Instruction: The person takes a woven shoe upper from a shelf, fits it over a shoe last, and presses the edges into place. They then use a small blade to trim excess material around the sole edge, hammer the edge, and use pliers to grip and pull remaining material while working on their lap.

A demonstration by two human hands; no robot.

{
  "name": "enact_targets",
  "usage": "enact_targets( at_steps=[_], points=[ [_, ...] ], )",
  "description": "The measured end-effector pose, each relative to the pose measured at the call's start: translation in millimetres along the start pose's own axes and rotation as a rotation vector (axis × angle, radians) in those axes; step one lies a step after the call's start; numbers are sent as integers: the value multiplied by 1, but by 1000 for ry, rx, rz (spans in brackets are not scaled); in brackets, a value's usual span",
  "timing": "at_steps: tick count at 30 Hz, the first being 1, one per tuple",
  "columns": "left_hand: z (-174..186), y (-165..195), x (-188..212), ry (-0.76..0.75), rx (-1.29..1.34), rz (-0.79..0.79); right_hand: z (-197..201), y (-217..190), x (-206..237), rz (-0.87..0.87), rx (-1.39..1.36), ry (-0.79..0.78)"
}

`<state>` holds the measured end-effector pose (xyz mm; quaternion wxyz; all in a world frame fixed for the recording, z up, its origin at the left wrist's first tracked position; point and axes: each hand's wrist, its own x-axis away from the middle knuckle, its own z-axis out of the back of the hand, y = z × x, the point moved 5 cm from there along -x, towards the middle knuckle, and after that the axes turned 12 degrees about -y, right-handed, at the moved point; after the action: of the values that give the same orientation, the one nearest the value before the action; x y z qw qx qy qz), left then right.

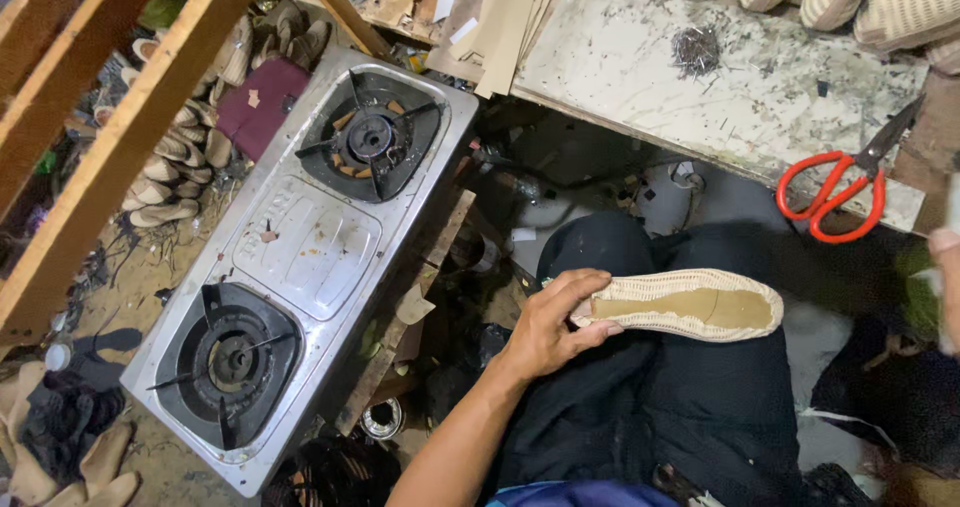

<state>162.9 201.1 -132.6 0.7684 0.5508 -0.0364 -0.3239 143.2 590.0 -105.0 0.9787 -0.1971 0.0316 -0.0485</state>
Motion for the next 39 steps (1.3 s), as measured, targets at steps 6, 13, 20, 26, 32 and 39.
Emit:
enact_targets(
  at_steps=[6, 13, 20, 26, 32, 39],
  points=[
    [-7, 0, -4, -41, -7, 10, -8, -72, 120, 273, -595, 147],
    [-6, 4, -2, -11, -39, -19, -72, -112, 117, 154, -228, -312],
    [-9, -6, 8, 15, -53, 83, -17, -123, 144, 437, -683, -166],
    [-6, -10, 11, 9, -63, 106, -37, -168, 105, 487, -89, -343],
    [-4, -10, 14, 26, -92, 98, 4, -181, 114, 401, -440, -257],
    [-4, -11, 13, 19, -68, 165, -59, -149, 112, 203, -243, -402]
  ],
)
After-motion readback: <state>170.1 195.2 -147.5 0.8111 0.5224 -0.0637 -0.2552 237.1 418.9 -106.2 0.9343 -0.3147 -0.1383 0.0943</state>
